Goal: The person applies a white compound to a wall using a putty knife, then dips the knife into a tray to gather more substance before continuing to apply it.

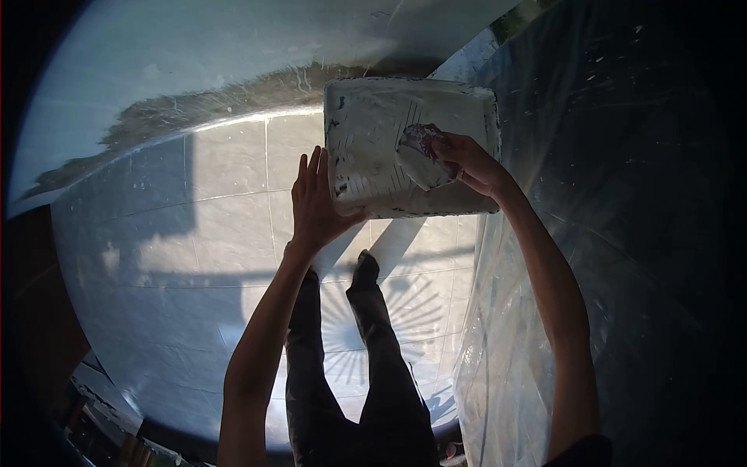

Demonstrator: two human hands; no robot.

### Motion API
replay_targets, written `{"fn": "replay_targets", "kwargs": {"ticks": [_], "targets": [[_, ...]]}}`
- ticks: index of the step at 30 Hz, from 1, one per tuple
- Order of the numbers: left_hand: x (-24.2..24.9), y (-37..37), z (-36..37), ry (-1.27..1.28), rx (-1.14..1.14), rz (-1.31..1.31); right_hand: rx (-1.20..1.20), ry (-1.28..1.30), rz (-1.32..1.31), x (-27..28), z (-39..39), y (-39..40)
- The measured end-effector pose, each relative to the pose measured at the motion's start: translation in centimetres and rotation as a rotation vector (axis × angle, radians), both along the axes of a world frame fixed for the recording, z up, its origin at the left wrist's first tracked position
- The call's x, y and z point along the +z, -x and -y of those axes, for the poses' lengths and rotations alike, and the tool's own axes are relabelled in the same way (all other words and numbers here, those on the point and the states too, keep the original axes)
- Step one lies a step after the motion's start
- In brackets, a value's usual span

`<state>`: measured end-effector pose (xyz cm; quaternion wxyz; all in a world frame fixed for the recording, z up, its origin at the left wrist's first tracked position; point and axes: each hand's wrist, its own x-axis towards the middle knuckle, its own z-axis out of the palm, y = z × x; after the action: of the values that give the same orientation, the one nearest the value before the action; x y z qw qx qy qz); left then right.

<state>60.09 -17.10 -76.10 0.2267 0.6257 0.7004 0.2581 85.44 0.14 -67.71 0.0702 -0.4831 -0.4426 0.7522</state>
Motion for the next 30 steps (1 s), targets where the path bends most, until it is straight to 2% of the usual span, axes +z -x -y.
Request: {"fn": "replay_targets", "kwargs": {"ticks": [5,8,12,14,15,17,23,30], "targets": [[6.1,1.9,-2.9,-0.179,0.041,-0.008,-0.189,-0.068,-0.211,5.1,-1.0,0.9],[11.6,3.4,-5.3,-0.272,0.054,-0.019,-0.151,-0.117,-0.325,8.9,-2.5,1.3],[19.2,5.6,-8.2,-0.458,0.055,-0.017,-0.273,-0.203,-0.356,18.7,-2.7,4.5],[23.6,6.8,-9.4,-0.561,0.053,-0.012,-0.085,-0.148,-0.583,22.4,-4.3,4.4],[25.9,7.5,-9.9,-0.583,0.058,-0.029,-0.076,-0.178,-0.595,24.8,-4.4,5.4],[30.0,8.9,-11.0,-0.674,0.051,-0.036,-0.381,-0.27,-0.454,30.4,-3.7,8.0],[43.0,13.4,-13.3,-0.869,0.052,-0.081,-0.42,-0.329,-0.664,44.7,-4.8,11.7],[56.7,18.6,-14.8,-1.049,0.058,-0.141,-0.233,-0.511,-0.875,59.7,-6.1,15.0]]}}
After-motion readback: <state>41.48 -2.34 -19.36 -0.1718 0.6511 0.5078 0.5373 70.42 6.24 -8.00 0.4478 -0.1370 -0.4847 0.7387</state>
